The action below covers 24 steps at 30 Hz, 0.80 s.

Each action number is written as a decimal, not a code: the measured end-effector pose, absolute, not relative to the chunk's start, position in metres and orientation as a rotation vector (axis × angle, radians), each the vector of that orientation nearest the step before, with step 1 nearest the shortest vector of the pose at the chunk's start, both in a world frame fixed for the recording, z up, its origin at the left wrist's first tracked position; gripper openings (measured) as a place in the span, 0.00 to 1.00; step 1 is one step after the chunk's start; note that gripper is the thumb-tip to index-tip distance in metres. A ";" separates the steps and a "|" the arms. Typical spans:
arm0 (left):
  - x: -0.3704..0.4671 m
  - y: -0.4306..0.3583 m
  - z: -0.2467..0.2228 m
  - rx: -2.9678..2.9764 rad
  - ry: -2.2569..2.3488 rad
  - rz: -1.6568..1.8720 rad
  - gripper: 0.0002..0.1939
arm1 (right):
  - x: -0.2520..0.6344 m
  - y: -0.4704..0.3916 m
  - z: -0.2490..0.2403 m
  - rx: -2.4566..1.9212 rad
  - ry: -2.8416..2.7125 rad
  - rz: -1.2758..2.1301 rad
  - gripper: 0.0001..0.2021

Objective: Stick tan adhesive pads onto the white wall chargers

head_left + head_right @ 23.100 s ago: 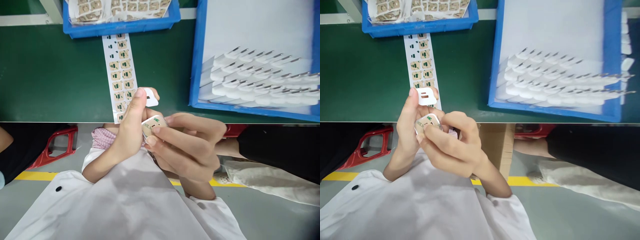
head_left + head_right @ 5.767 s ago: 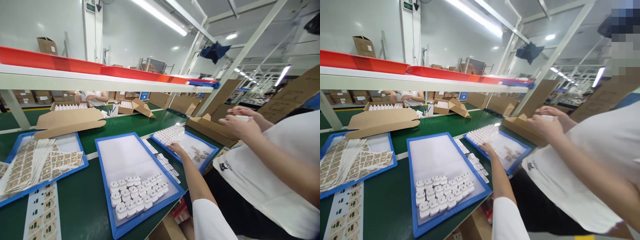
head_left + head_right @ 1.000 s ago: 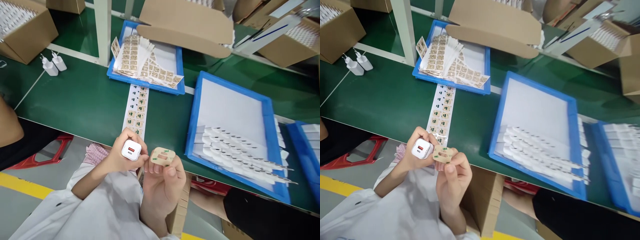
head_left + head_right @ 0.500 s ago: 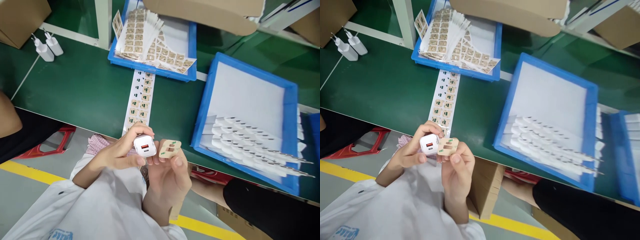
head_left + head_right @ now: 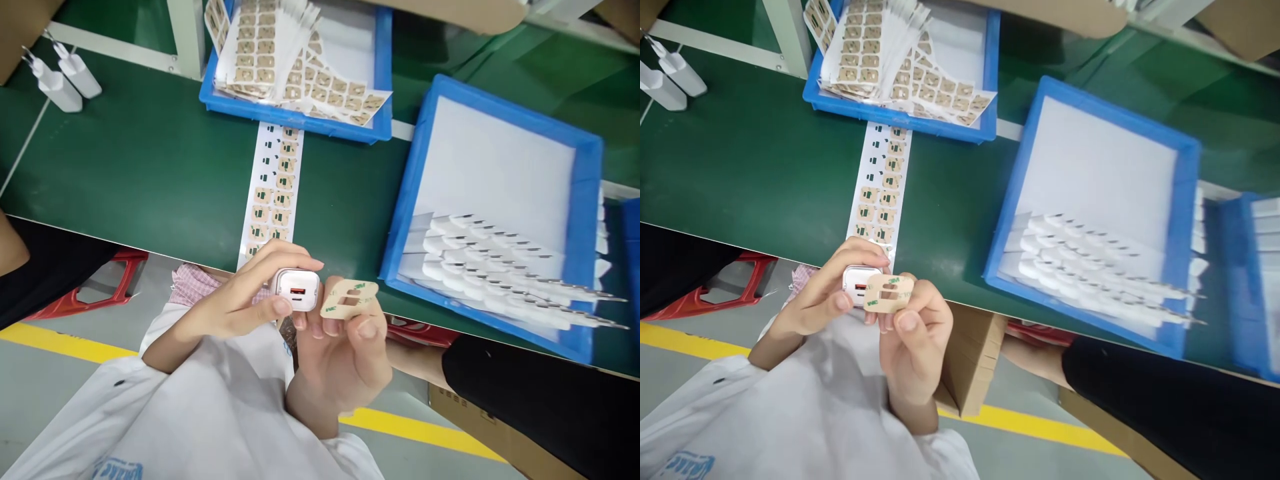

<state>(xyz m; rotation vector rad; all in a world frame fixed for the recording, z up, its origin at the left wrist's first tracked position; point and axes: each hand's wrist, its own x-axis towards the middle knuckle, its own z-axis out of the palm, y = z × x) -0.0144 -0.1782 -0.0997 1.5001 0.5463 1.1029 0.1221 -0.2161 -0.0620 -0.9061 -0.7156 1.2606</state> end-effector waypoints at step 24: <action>-0.010 -0.179 -0.093 1.513 0.572 1.255 0.23 | 0.106 -0.224 -0.066 -0.893 -0.698 1.352 0.19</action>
